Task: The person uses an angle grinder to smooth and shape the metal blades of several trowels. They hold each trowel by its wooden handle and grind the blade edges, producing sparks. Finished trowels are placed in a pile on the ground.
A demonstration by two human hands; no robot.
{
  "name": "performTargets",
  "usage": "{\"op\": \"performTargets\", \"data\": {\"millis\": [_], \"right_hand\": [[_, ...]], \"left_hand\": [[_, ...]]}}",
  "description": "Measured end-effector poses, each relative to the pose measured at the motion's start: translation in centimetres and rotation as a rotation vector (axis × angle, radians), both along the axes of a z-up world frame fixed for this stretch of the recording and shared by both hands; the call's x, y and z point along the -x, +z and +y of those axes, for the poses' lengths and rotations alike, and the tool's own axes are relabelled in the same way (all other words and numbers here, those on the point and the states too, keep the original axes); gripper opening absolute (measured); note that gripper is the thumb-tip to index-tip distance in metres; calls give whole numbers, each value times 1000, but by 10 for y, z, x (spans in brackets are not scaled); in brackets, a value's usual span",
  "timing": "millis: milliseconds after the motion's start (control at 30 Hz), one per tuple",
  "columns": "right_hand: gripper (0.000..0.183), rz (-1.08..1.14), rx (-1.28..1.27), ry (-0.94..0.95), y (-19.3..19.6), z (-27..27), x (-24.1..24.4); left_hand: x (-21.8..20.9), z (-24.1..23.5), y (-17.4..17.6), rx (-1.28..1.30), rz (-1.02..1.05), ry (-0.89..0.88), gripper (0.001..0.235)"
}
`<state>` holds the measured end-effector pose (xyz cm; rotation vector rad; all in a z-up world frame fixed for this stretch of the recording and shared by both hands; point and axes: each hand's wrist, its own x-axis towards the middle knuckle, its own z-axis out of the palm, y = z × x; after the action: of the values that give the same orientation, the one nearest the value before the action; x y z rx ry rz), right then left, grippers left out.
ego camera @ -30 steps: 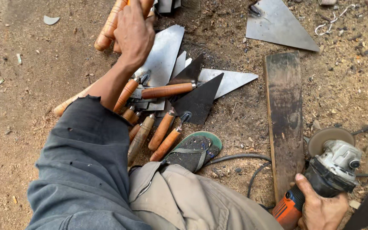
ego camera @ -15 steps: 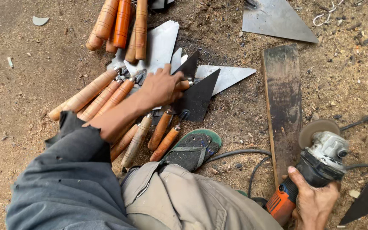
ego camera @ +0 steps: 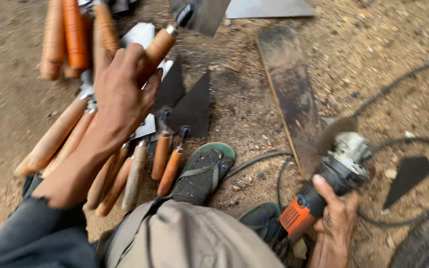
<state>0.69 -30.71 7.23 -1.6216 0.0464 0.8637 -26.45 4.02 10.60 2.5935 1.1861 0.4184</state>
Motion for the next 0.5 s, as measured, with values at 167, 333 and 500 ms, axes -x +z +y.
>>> {"op": "performTargets", "data": {"millis": [167, 333, 500], "right_hand": [[32, -98, 53, 82, -2, -10, -1], [36, -316, 176, 160, -3, -9, 3], [61, -630, 491, 321, -3, -1, 3]], "left_hand": [[-77, -51, -21, 1367, -300, 144, 57], [-137, -154, -85, 1154, -76, -60, 44], [-151, -206, -116, 1553, -247, 57, 47]]}}
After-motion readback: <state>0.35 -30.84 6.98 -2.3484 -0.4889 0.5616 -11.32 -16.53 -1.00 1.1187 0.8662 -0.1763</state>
